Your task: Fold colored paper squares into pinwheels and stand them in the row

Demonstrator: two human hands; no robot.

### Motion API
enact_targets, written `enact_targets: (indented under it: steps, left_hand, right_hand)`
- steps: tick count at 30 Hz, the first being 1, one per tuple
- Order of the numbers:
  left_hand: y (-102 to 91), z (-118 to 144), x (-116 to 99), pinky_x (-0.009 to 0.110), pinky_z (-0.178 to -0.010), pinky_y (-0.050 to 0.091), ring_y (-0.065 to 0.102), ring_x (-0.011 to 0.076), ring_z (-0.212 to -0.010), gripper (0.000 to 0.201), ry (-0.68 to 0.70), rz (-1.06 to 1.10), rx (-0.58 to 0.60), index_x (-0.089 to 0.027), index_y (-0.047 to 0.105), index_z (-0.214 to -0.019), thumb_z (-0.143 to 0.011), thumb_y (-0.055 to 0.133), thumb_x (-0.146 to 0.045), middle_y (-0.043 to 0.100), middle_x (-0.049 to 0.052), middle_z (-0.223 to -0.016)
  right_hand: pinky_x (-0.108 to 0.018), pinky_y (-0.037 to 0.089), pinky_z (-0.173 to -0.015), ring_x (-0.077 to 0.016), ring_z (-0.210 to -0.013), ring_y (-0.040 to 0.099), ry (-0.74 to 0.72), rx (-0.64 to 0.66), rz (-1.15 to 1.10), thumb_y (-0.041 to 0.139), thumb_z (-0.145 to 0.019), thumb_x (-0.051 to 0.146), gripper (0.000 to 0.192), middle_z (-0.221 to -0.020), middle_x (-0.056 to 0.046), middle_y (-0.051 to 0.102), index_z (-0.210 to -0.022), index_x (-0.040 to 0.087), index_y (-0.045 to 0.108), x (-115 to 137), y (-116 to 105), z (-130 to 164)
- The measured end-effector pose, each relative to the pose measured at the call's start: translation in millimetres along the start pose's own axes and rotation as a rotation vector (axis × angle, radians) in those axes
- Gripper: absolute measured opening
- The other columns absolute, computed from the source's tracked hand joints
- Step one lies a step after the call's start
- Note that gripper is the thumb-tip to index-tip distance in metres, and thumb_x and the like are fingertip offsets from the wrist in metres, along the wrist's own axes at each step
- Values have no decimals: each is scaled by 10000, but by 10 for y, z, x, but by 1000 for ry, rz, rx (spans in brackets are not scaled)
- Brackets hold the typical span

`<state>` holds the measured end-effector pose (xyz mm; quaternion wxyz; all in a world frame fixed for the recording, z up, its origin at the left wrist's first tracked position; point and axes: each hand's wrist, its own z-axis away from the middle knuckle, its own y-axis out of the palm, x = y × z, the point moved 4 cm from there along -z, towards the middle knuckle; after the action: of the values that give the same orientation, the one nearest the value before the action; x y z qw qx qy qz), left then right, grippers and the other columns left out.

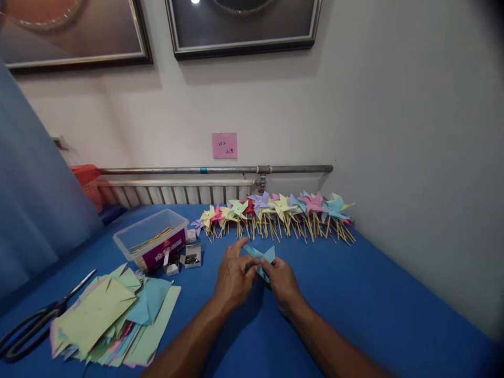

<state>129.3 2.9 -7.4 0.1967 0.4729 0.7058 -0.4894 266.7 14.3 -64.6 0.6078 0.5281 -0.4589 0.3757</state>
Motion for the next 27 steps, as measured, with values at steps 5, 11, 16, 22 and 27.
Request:
enact_targets:
  steps: [5, 11, 16, 22, 27]
  left_hand:
    - [23, -10, 101, 503, -1106, 347, 513, 296, -1269, 104, -118, 7, -57, -193, 681, -681, -752, 671, -120, 568, 96, -1395]
    - [8, -29, 150, 436, -1054, 378, 539, 266, -1212, 123, -159, 16, -95, -196, 627, -652, -739, 668, -119, 605, 85, -1323]
    - [-2, -36, 138, 419, -1039, 377, 541, 259, -1199, 119, -187, 15, -97, -193, 608, -656, -730, 662, -118, 615, 89, -1295]
    - [14, -25, 145, 408, -1040, 378, 549, 251, -1195, 119, -184, 25, -103, -195, 606, -652, -721, 678, -131, 621, 84, -1283]
    - [-29, -47, 155, 345, -947, 438, 610, 210, -1052, 71, -213, 143, -189, -189, 611, -692, -733, 654, -149, 667, 83, -1124]
  right_hand:
    - [-279, 469, -597, -192, -640, 629, -9, 51, 3, 825, -641, 496, 424, -748, -30, 742, -902, 171, 749, 11, 27, 30]
    - [-267, 470, -605, -170, -639, 605, 10, 111, -8, 816, -667, 515, 458, -800, -33, 749, -953, 164, 750, 23, 80, 75]
    - [-265, 457, -590, -166, -615, 590, -1, 137, 11, 820, -652, 531, 472, -768, -36, 741, -925, 153, 745, 12, 89, 59]
    - [-278, 481, -615, -180, -641, 616, 4, 115, -7, 858, -616, 470, 423, -781, -30, 744, -887, 172, 729, -28, 80, 35]
    - [-319, 523, -655, -222, -692, 667, -8, 73, -35, 822, -661, 500, 403, -762, -39, 747, -884, 177, 726, -11, 51, 21]
